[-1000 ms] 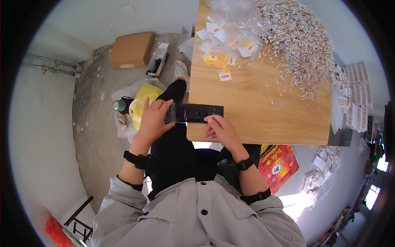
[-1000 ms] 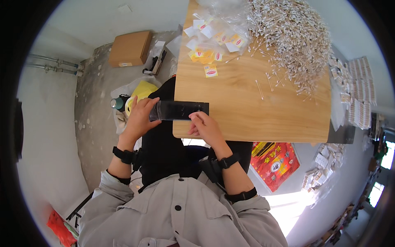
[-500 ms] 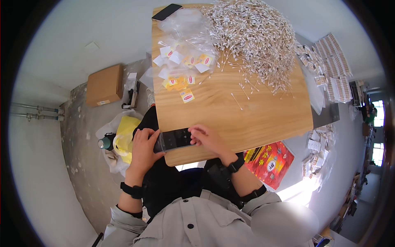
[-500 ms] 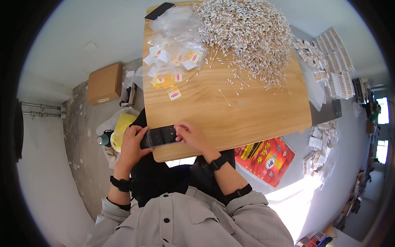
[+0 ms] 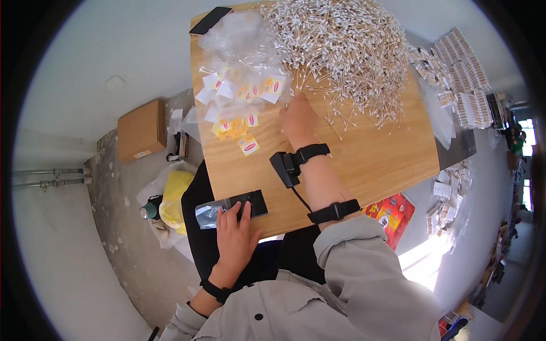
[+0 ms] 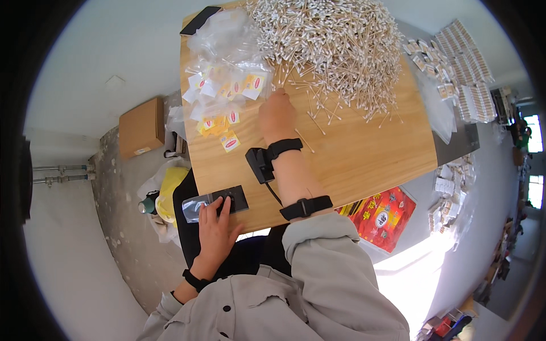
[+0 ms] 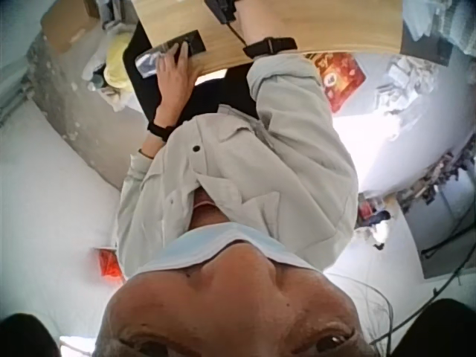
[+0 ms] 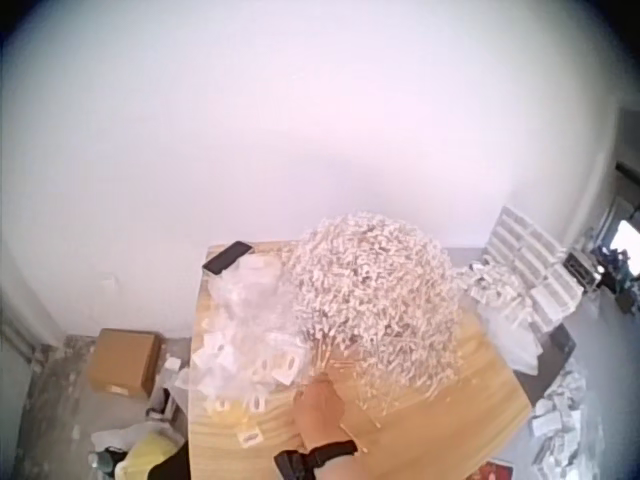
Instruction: The person sits at a wooden table and manually packs cotton swabs into small plastic bags. They gather a small batch of swabs from a large pile, align them, place them into a clear plastic wrapper, and seal the package. The process is repeated continuously throughout the video.
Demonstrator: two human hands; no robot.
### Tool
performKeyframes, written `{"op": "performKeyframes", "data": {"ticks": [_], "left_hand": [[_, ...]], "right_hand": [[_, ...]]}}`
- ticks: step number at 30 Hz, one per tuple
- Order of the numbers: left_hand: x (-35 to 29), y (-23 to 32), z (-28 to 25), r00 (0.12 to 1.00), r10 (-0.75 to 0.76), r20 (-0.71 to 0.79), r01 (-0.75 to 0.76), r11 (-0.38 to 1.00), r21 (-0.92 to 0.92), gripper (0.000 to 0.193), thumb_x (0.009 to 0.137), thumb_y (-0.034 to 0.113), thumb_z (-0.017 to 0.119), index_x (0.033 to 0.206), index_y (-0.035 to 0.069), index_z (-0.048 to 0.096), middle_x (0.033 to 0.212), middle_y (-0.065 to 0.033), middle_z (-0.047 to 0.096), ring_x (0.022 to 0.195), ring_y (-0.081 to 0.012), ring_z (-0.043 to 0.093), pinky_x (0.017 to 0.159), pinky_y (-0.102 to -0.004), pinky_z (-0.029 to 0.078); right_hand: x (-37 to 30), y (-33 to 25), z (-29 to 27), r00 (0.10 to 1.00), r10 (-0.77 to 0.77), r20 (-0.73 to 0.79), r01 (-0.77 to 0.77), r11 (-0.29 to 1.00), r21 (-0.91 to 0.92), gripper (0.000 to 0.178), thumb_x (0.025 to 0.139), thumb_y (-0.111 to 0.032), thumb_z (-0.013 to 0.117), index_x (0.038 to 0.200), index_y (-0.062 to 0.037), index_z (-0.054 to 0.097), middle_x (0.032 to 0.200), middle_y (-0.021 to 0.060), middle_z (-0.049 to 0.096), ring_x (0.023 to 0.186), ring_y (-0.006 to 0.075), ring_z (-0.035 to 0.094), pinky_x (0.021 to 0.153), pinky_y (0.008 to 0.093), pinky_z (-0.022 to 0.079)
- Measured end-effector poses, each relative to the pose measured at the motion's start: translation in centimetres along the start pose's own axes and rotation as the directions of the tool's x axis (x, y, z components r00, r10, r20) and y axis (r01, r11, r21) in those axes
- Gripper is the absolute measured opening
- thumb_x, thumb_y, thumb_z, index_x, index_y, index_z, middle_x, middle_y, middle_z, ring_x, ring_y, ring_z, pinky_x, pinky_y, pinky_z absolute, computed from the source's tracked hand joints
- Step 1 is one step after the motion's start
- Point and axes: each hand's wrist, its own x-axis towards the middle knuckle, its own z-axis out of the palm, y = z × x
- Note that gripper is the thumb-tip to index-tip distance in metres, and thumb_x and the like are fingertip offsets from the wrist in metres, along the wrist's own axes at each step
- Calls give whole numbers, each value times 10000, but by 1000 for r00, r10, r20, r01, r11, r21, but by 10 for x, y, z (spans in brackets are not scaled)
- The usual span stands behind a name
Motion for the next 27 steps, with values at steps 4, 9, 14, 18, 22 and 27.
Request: {"op": "performKeyframes", "data": {"ticks": [4,9,14,18,22,27], "left_hand": [[6,3,8,1000,-8,-23,4,989,-146,618,736,116,782,1298,28,541,1328,-195,473,1237,-417,453,1098,-535,350],[41,28,25,993,118,-7,-117,970,-215,683,755,100,757,1374,25,479,1432,-209,407,1311,-426,397,1083,-505,350],[97,57,55,982,167,-86,-174,981,-90,788,807,206,725,1468,0,349,1532,-220,306,1434,-395,266,1164,-526,217],[111,58,83,976,204,-70,-206,979,-12,793,838,277,703,1482,3,331,1546,-218,284,1446,-371,258,1175,-529,188],[100,65,93,982,186,-25,-185,982,35,759,853,322,687,1474,26,365,1550,-220,279,1450,-370,249,1172,-540,191],[96,71,91,973,226,-36,-225,974,27,738,859,343,684,1470,49,392,1556,-217,280,1464,-347,236,1170,-540,197]], "right_hand": [[-17,42,-8,995,-96,38,93,993,69,147,831,-130,655,956,-61,619,862,116,649,851,338,660,703,443,531],[-79,72,-36,938,-346,33,340,932,124,40,827,-118,665,866,-116,654,832,76,632,770,305,642,646,418,507],[-105,96,-53,930,-367,16,348,896,277,60,842,-147,684,896,-123,694,811,61,620,744,266,638,627,380,503],[-97,101,-60,968,-247,39,213,897,387,85,851,-159,688,922,-114,706,819,59,630,760,237,652,632,355,510],[-78,101,-47,956,-270,113,203,889,410,130,871,-188,673,967,-109,712,809,56,640,755,224,658,660,342,521],[-58,99,-49,988,-155,-16,149,917,369,227,834,-213,717,1032,-103,711,1011,95,617,873,259,625,760,359,508]]}}
